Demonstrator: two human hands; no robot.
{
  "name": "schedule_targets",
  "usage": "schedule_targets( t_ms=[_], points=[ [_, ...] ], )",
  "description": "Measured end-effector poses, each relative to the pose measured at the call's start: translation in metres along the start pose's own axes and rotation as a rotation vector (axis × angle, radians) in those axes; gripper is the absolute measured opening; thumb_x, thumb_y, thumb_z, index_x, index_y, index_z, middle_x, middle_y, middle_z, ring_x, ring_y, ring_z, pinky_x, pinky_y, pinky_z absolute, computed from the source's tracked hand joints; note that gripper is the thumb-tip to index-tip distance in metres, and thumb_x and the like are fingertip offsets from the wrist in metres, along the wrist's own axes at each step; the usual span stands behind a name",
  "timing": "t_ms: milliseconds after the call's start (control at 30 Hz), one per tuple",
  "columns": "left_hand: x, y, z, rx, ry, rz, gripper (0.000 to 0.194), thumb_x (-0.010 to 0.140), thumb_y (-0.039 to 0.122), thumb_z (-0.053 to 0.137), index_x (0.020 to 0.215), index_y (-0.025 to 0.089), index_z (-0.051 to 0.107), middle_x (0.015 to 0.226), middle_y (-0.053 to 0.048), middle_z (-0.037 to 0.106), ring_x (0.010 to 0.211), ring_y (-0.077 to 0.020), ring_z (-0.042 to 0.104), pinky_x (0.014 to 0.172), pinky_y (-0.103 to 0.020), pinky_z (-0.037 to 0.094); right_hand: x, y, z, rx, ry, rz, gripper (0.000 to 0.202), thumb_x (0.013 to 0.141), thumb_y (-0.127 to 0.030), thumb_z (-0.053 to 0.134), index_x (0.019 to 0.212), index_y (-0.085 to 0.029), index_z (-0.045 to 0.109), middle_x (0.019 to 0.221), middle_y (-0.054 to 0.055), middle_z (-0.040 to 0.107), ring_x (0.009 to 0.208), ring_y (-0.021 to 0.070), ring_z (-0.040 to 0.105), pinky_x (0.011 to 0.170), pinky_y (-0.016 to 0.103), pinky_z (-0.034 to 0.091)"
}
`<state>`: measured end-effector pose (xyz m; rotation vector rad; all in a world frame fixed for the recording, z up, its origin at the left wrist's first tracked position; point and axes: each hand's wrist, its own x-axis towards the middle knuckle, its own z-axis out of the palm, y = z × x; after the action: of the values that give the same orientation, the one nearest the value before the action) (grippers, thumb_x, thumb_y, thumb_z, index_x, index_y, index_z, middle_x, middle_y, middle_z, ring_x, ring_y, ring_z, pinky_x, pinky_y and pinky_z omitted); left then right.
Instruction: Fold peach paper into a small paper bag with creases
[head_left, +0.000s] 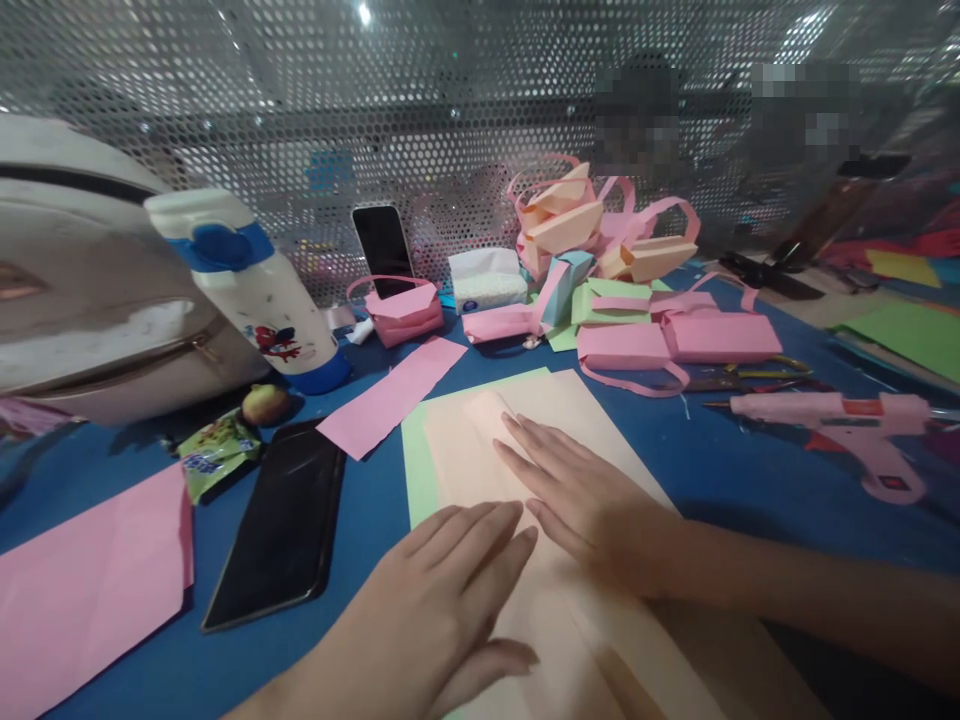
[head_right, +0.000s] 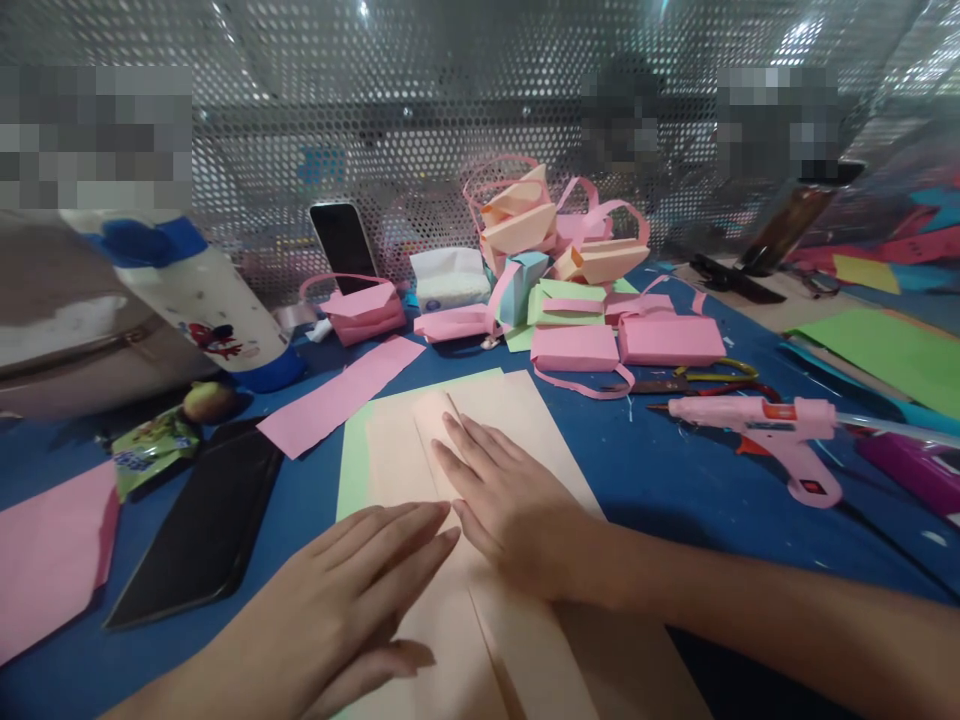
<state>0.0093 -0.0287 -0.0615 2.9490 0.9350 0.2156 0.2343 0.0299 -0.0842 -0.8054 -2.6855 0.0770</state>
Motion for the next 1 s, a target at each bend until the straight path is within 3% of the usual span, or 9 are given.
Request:
schedule_targets(
  t_ms=[167, 300, 467, 600, 700, 800, 900, 1000],
  points=[
    [-0.001, -0.003, 0.001, 0.015, -0.020, -0.037, 0.066, 0.097, 0.060, 0.040, 0.149, 0.018, 0.039, 0.153, -0.019, 0.040, 0.140, -0.0361, 0.039, 0.109, -0.055, 0.041, 0.000, 0.000, -0.001, 0.006, 0.001, -0.002, 0.052, 0.096, -0.011, 0.032, 0.146, 0.003, 0.038, 0.157, 0.026, 0.027, 0.148, 0.0328, 0.020, 0.115, 0.056, 0.035],
    [-0.004, -0.003, 0.004, 0.012, 0.017, -0.033, 0.069, 0.097, 0.059, 0.042, 0.152, 0.019, 0.034, 0.157, -0.020, 0.033, 0.145, -0.0365, 0.030, 0.112, -0.054, 0.037, 0.000, -0.001, 0.001, 0.000, 0.024, -0.002, 0.052, 0.095, -0.010, 0.035, 0.145, 0.002, 0.040, 0.156, 0.024, 0.030, 0.148, 0.0320, 0.021, 0.116, 0.055, 0.035],
    [-0.001, -0.007, 0.001, 0.034, 0.000, -0.042, 0.076, 0.095, 0.062, 0.043, 0.149, 0.009, 0.034, 0.152, -0.021, 0.042, 0.142, -0.0354, 0.037, 0.111, -0.051, 0.039, 0.001, -0.001, 0.002, -0.021, 0.033, -0.005, 0.051, 0.096, -0.012, 0.036, 0.144, 0.004, 0.041, 0.155, 0.026, 0.031, 0.147, 0.0342, 0.023, 0.115, 0.055, 0.035],
    [0.011, -0.013, -0.006, -0.005, -0.031, -0.114, 0.058, 0.101, 0.048, 0.043, 0.142, 0.008, 0.043, 0.141, -0.017, 0.054, 0.125, -0.0307, 0.054, 0.102, -0.046, 0.048, 0.003, -0.002, 0.000, -0.010, 0.027, 0.006, 0.051, 0.095, -0.010, 0.035, 0.144, 0.002, 0.042, 0.155, 0.025, 0.031, 0.148, 0.0326, 0.021, 0.115, 0.054, 0.035],
    [0.021, -0.017, -0.011, -0.017, -0.029, -0.177, 0.044, 0.100, 0.033, 0.045, 0.138, 0.011, 0.048, 0.135, -0.015, 0.058, 0.117, -0.0295, 0.057, 0.098, -0.046, 0.051, 0.003, -0.003, 0.000, 0.006, 0.023, 0.018, 0.052, 0.095, -0.012, 0.035, 0.146, 0.000, 0.040, 0.156, 0.022, 0.031, 0.148, 0.0298, 0.019, 0.115, 0.053, 0.035],
    [0.024, -0.021, -0.009, 0.015, -0.013, -0.191, 0.047, 0.097, 0.029, 0.048, 0.141, 0.010, 0.046, 0.142, -0.017, 0.052, 0.130, -0.0331, 0.049, 0.106, -0.051, 0.044, 0.003, -0.004, 0.001, 0.017, 0.034, 0.036, 0.055, 0.094, -0.013, 0.036, 0.148, 0.000, 0.036, 0.156, 0.022, 0.030, 0.148, 0.0282, 0.019, 0.115, 0.052, 0.035],
    [0.021, -0.025, -0.003, 0.041, -0.003, -0.195, 0.058, 0.097, 0.031, 0.049, 0.150, 0.011, 0.034, 0.155, -0.018, 0.037, 0.144, -0.0348, 0.033, 0.114, -0.054, 0.035, 0.004, -0.003, -0.001, 0.054, 0.031, 0.065, 0.057, 0.092, -0.011, 0.035, 0.149, 0.000, 0.035, 0.157, 0.020, 0.031, 0.148, 0.0261, 0.022, 0.116, 0.049, 0.035],
    [0.017, -0.028, 0.003, 0.005, 0.009, -0.204, 0.061, 0.098, 0.031, 0.047, 0.153, 0.015, 0.027, 0.159, -0.017, 0.029, 0.148, -0.0326, 0.025, 0.116, -0.053, 0.032, 0.006, 0.001, -0.003, 0.125, 0.016, 0.116, 0.058, 0.092, -0.009, 0.035, 0.149, -0.009, 0.039, 0.158, 0.013, 0.031, 0.148, 0.0237, 0.026, 0.117, 0.047, 0.035]
  ],
)
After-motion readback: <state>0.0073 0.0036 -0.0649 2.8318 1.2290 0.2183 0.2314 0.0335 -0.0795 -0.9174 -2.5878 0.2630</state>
